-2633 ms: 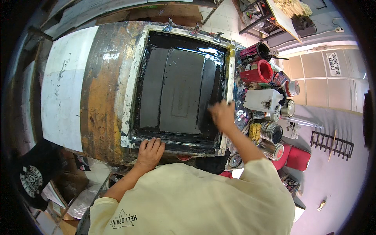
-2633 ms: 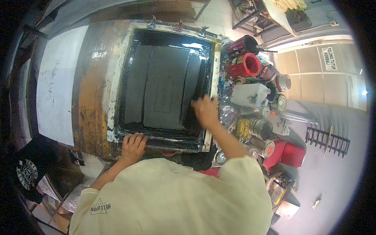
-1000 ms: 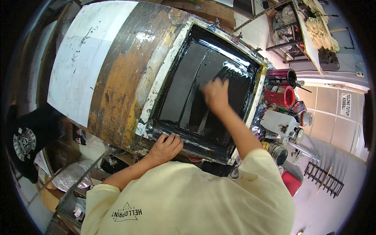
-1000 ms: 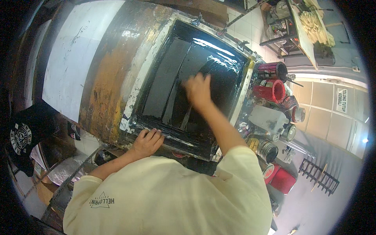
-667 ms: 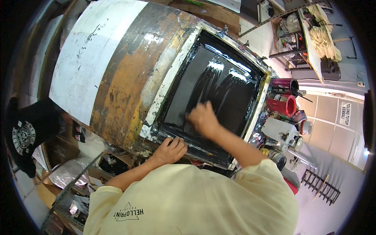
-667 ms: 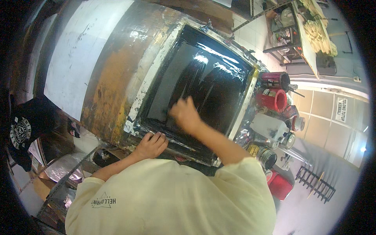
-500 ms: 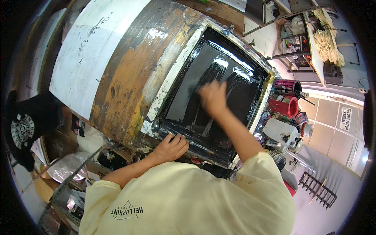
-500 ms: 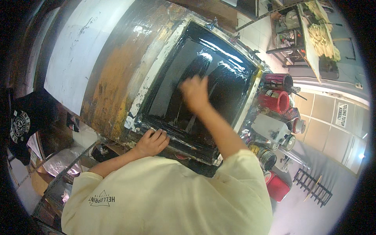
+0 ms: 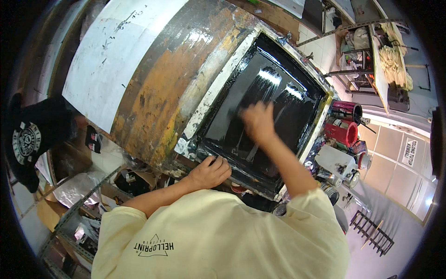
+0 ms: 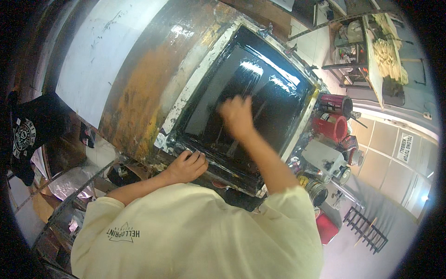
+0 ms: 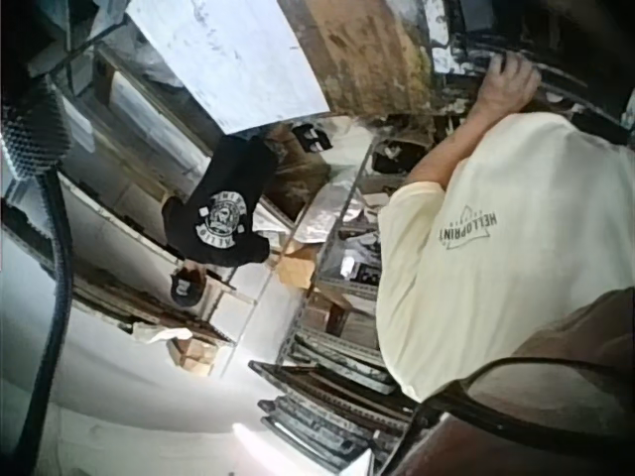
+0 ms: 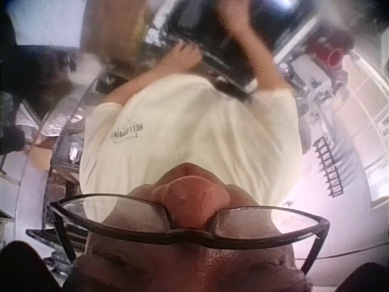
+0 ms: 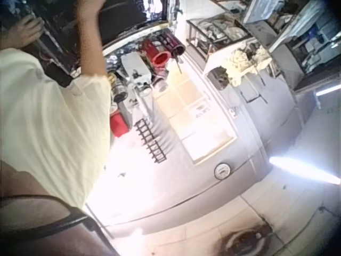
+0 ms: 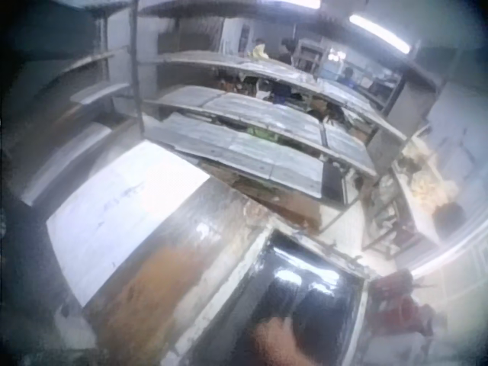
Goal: The person performs screen printing on white packaging materials by hand, applying black ink through a screen frame onto each item, removing the printed items, and wiping the screen with a cloth.
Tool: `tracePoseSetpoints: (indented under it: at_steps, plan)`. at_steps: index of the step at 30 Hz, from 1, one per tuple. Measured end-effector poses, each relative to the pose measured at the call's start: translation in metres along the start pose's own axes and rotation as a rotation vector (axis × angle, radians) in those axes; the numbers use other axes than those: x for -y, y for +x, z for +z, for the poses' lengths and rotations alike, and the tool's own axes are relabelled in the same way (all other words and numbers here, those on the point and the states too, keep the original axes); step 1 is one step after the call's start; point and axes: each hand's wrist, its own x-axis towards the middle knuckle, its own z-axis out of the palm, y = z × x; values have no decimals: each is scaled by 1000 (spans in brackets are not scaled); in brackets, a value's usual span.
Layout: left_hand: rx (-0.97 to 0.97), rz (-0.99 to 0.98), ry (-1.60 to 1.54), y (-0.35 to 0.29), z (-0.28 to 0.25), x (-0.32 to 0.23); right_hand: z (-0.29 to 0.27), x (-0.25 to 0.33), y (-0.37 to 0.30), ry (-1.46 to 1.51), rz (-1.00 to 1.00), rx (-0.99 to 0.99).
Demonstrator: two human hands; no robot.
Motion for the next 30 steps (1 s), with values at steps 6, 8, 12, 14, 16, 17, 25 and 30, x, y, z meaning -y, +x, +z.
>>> tracePoseSetpoints:
  at_steps: [6,8,12,14,16,17,25,30]
  plan:
    - [-27,41,24,2,-1,5,47,-83,82,315,503,-240]
    - [-12,8,-14,-1,5,1,22,-23,64,220,252,-77]
    - [-8,-1,-22,2,2,4,-11,61,-11,375,-277,57]
    - [-5,-9,-31,2,-2,1,-11,39,16,186,-99,-2]
    - [-30,-1,-19,0,1,-2,18,-30,79,161,264,-149]
    - [-44,9,-7,2,2,1,32,-65,103,116,373,-234]
    - [-65,-13,-30,-1,9,1,0,36,48,249,21,-30]
    - [15,-12,-11,0,1,0,-14,50,31,302,-100,-79]
